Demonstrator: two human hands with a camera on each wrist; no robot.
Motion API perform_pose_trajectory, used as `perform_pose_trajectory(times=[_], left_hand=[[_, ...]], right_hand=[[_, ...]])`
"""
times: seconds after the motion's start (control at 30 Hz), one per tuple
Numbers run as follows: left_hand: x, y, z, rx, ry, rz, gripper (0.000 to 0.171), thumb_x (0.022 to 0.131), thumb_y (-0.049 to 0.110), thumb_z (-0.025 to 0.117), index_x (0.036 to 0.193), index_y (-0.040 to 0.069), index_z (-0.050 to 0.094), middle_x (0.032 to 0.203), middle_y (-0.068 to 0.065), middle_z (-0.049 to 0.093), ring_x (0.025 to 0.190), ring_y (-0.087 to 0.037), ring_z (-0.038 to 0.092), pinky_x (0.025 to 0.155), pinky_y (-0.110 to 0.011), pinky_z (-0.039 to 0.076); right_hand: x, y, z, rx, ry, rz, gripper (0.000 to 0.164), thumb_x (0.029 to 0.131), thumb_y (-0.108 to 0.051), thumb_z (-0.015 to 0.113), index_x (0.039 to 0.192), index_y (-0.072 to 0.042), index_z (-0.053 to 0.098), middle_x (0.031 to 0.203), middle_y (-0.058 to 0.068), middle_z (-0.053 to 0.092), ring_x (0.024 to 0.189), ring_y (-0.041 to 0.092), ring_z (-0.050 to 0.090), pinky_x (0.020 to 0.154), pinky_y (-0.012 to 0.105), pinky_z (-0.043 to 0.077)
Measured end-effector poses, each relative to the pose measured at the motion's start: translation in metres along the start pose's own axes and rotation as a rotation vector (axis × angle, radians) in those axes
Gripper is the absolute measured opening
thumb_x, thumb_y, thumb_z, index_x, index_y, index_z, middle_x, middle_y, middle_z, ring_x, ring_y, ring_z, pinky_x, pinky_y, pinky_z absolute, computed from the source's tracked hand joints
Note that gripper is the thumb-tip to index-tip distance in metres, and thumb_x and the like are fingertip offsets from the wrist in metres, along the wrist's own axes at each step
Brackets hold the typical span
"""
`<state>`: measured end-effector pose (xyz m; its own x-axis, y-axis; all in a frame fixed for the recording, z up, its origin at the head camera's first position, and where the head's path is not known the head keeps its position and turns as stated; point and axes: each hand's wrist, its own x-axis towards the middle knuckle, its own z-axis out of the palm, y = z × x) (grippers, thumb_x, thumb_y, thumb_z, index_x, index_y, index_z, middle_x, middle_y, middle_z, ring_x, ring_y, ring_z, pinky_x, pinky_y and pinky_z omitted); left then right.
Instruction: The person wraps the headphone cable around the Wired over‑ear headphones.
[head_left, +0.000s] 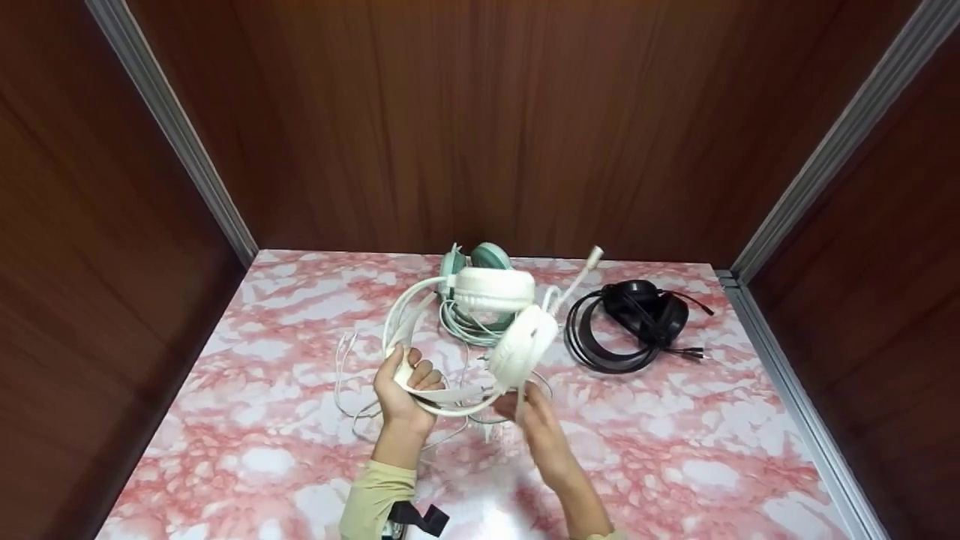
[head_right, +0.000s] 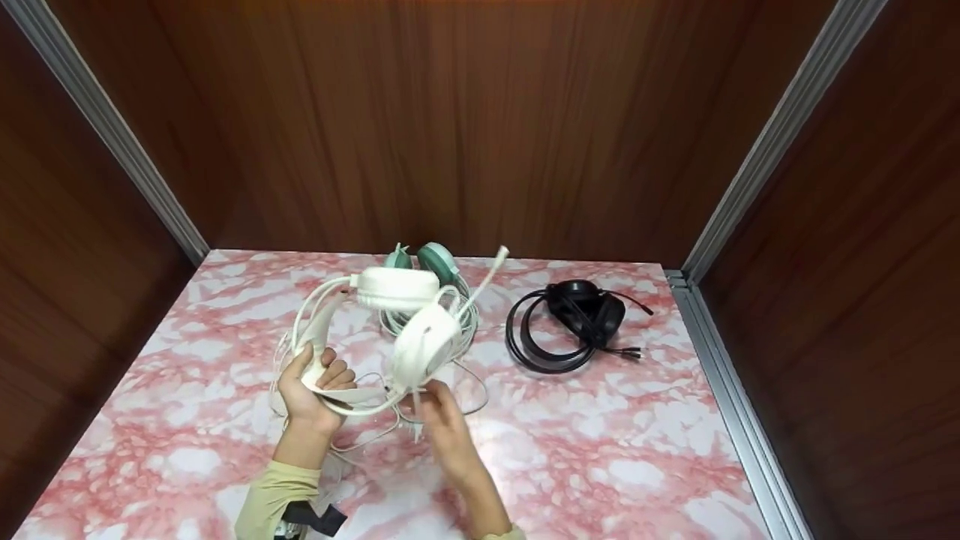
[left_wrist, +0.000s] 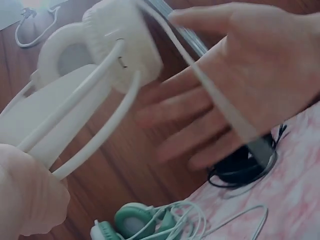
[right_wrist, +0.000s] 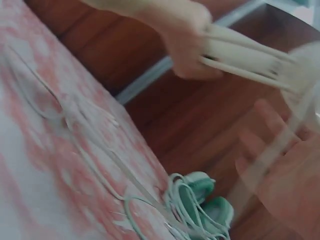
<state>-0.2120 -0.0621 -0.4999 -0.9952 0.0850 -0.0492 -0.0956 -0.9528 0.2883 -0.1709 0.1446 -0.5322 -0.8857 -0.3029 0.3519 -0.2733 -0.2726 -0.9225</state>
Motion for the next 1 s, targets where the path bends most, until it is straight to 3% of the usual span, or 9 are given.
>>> perform_pose_trajectory(times=[0.07,0.17,0.23,0.3,0.53,0.67,0.8,0.9,1.0], left_hand=[[-0.001,-0.003,-0.001,-0.012,0.034,0.028,0.038,0.102,0.034,0.033,0.071,0.013,0.041,0.053,0.007,0.022,0.041,-0.004,0.030,0.040,-0.017,0.028],[0.000,-0.008,-0.002,-0.010,0.092,0.073,0.037,0.101,0.033,0.036,0.071,0.013,0.041,0.052,0.007,0.025,0.040,-0.005,0.030,0.040,-0.020,0.029],[0.000,-0.010,-0.002,-0.010,0.127,0.107,0.036,0.101,0.032,0.036,0.071,0.012,0.040,0.051,0.006,0.025,0.039,-0.006,0.030,0.039,-0.021,0.028],[0.000,-0.010,-0.002,-0.004,0.149,0.139,0.036,0.102,0.031,0.036,0.071,0.012,0.040,0.050,0.005,0.024,0.039,-0.006,0.029,0.039,-0.022,0.028],[0.005,0.005,0.000,-0.020,0.120,0.153,0.037,0.102,0.030,0.037,0.070,0.011,0.041,0.050,0.006,0.026,0.040,-0.006,0.030,0.038,-0.020,0.027],[0.006,0.013,0.000,-0.054,0.056,0.062,0.038,0.101,0.032,0.035,0.070,0.010,0.042,0.053,0.006,0.024,0.040,-0.006,0.029,0.038,-0.019,0.029],[0.005,0.015,-0.001,-0.102,-0.016,-0.063,0.040,0.100,0.033,0.033,0.070,0.009,0.042,0.053,0.006,0.022,0.041,-0.006,0.029,0.038,-0.019,0.032],[0.005,0.015,0.000,-0.125,-0.082,-0.125,0.040,0.101,0.034,0.031,0.071,0.009,0.042,0.055,0.007,0.019,0.043,-0.005,0.026,0.040,-0.017,0.033],[0.005,0.015,0.000,-0.131,-0.115,-0.123,0.040,0.100,0.034,0.031,0.071,0.010,0.042,0.056,0.008,0.017,0.044,-0.004,0.023,0.040,-0.017,0.032]], right_hand=[[-0.003,0.002,0.007,-0.001,-0.009,0.053,0.042,0.107,-0.019,0.032,0.135,0.013,0.033,0.126,0.014,0.050,0.112,0.019,0.054,0.097,0.034,0.043],[-0.006,0.002,0.013,0.019,-0.005,0.124,0.042,0.108,-0.024,0.029,0.131,0.010,0.034,0.100,0.015,0.056,0.079,0.014,0.059,0.068,0.026,0.050],[-0.011,0.002,0.014,0.003,0.006,0.167,0.038,0.108,-0.026,0.030,0.124,0.007,0.037,0.075,0.006,0.053,0.054,0.008,0.048,0.046,0.020,0.039],[-0.015,0.005,0.013,-0.024,0.004,0.173,0.033,0.108,-0.022,0.031,0.111,0.009,0.041,0.060,0.000,0.041,0.043,0.006,0.035,0.038,0.019,0.026],[-0.018,0.025,-0.012,-0.130,-0.134,0.263,0.046,0.108,-0.021,0.032,0.093,0.016,0.053,0.057,-0.007,0.035,0.046,0.002,0.028,0.042,0.018,0.021],[-0.009,0.036,-0.040,0.034,-0.281,0.391,0.045,0.107,-0.030,0.035,0.091,0.004,0.059,0.057,-0.008,0.035,0.047,0.003,0.027,0.043,0.019,0.020],[0.003,0.041,-0.063,0.164,-0.365,0.428,0.031,0.105,-0.021,0.043,0.077,-0.013,0.054,0.059,-0.008,0.036,0.050,0.005,0.028,0.047,0.022,0.020],[0.014,0.038,-0.074,0.119,-0.378,0.421,0.033,0.103,-0.014,0.045,0.072,-0.003,0.048,0.057,-0.009,0.035,0.050,0.006,0.027,0.048,0.022,0.019],[0.023,0.029,-0.075,0.018,-0.396,0.412,0.033,0.102,-0.013,0.049,0.079,0.012,0.049,0.054,-0.010,0.033,0.048,0.005,0.024,0.046,0.021,0.018]])
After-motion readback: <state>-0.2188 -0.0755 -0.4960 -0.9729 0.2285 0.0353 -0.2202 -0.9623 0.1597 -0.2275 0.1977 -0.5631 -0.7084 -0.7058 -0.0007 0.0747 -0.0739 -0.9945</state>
